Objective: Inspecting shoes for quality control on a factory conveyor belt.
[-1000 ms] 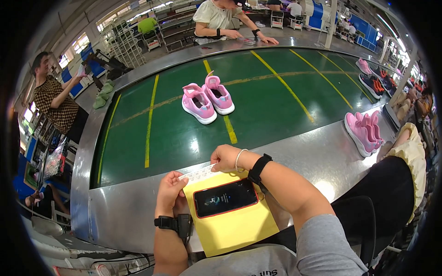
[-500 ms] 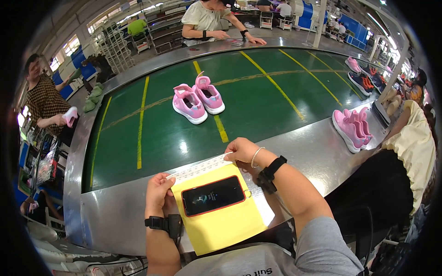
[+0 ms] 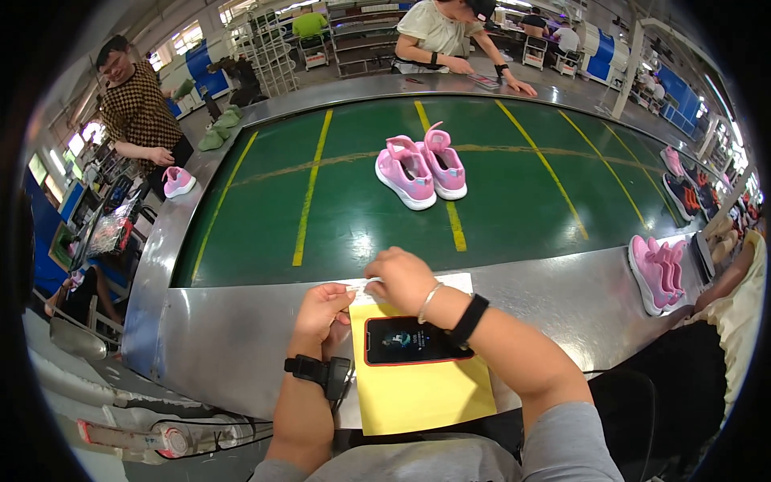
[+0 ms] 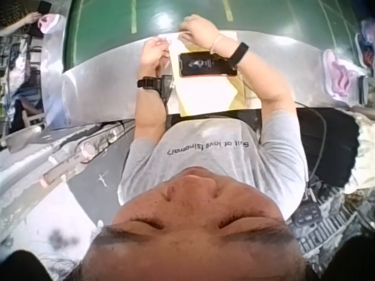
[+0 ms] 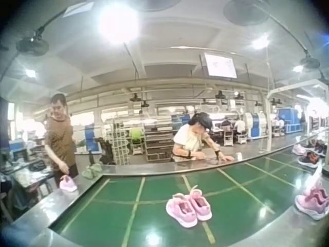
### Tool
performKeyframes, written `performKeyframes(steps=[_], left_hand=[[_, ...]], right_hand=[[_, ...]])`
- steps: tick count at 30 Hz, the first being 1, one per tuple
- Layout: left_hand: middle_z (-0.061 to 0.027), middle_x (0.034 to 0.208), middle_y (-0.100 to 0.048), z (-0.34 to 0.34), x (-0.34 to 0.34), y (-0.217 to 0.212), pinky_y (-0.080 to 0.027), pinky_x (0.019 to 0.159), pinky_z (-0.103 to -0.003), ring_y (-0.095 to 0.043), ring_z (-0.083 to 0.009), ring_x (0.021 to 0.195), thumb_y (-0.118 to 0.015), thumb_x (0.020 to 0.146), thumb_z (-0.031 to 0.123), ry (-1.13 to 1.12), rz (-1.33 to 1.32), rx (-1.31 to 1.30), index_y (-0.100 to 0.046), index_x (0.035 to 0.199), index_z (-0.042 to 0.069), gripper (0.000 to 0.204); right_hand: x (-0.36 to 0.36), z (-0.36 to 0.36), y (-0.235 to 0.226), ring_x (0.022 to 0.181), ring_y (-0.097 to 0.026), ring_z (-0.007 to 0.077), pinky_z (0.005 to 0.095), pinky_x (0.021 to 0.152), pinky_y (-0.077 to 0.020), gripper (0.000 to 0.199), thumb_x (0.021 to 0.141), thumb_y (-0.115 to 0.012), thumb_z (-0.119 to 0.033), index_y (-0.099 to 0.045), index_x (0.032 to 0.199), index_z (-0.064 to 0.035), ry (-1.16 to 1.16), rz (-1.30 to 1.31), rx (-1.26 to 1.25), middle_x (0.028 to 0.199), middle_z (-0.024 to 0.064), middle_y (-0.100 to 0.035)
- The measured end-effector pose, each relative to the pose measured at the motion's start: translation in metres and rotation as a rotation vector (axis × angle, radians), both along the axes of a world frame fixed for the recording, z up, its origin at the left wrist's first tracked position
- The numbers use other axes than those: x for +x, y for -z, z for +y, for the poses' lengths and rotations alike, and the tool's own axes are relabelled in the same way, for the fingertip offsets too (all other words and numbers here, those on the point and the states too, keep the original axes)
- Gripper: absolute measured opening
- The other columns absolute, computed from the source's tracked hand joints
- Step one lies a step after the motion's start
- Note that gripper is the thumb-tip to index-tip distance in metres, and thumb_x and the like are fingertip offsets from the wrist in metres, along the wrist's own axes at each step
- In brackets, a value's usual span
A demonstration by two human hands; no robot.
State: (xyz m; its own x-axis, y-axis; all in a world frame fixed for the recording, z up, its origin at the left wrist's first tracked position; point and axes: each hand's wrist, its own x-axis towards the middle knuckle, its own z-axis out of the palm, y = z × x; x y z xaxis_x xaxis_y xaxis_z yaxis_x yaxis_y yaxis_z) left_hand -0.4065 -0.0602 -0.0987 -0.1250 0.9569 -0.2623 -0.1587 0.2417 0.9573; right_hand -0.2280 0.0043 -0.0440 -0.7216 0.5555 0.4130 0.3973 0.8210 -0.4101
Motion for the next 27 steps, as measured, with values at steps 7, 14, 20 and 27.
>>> performKeyframes(steps=[7,14,20,27], left_hand=[[-0.0026,0.068,-0.057,-0.001,0.001,0.008,-0.044,0.048,-0.021,-0.053,-0.0088,0.055,-0.055,0.082,0.013,0.092,-0.014,0.008,-0.058,0.086,0.001,0.013],[-0.0045,0.066,-0.056,-0.003,-0.002,0.009,-0.043,0.045,-0.021,-0.052,-0.0094,0.053,-0.057,0.081,0.012,0.051,-0.065,-0.022,-0.059,0.084,-0.001,0.013],[-0.0033,0.066,-0.056,-0.002,-0.004,0.010,-0.043,0.045,-0.021,-0.051,-0.0090,0.053,-0.057,0.081,0.012,0.056,-0.116,-0.023,-0.059,0.082,0.000,0.013],[-0.0029,0.062,-0.053,-0.002,0.003,0.008,-0.041,0.046,-0.021,-0.050,-0.0096,0.050,-0.053,0.082,0.013,0.059,-0.099,-0.009,-0.058,0.082,0.001,0.014]], right_hand=[[-0.026,-0.008,0.016,0.076,-0.053,0.0254,0.0358,0.067,-0.0452,0.007,0.070,-0.060,-0.015,-0.061,0.072,-0.0083,0.049,-0.164,0.147,0.072,0.0074,-0.055],[-0.028,-0.024,0.012,0.075,-0.054,0.0223,0.0327,0.065,-0.0457,0.007,0.065,-0.057,-0.010,-0.059,0.071,-0.0080,0.058,-0.273,0.370,0.073,0.0064,-0.053],[-0.025,-0.033,0.011,0.070,-0.056,0.0216,0.0312,0.061,-0.0467,0.010,0.064,-0.057,-0.010,-0.057,0.073,-0.0057,0.019,-0.347,0.448,0.073,0.0065,-0.052],[-0.023,-0.024,0.017,0.072,-0.057,0.0244,0.0352,0.060,-0.0475,0.006,0.071,-0.057,-0.013,-0.057,0.073,-0.0074,0.119,-0.283,0.189,0.074,0.0081,-0.053]])
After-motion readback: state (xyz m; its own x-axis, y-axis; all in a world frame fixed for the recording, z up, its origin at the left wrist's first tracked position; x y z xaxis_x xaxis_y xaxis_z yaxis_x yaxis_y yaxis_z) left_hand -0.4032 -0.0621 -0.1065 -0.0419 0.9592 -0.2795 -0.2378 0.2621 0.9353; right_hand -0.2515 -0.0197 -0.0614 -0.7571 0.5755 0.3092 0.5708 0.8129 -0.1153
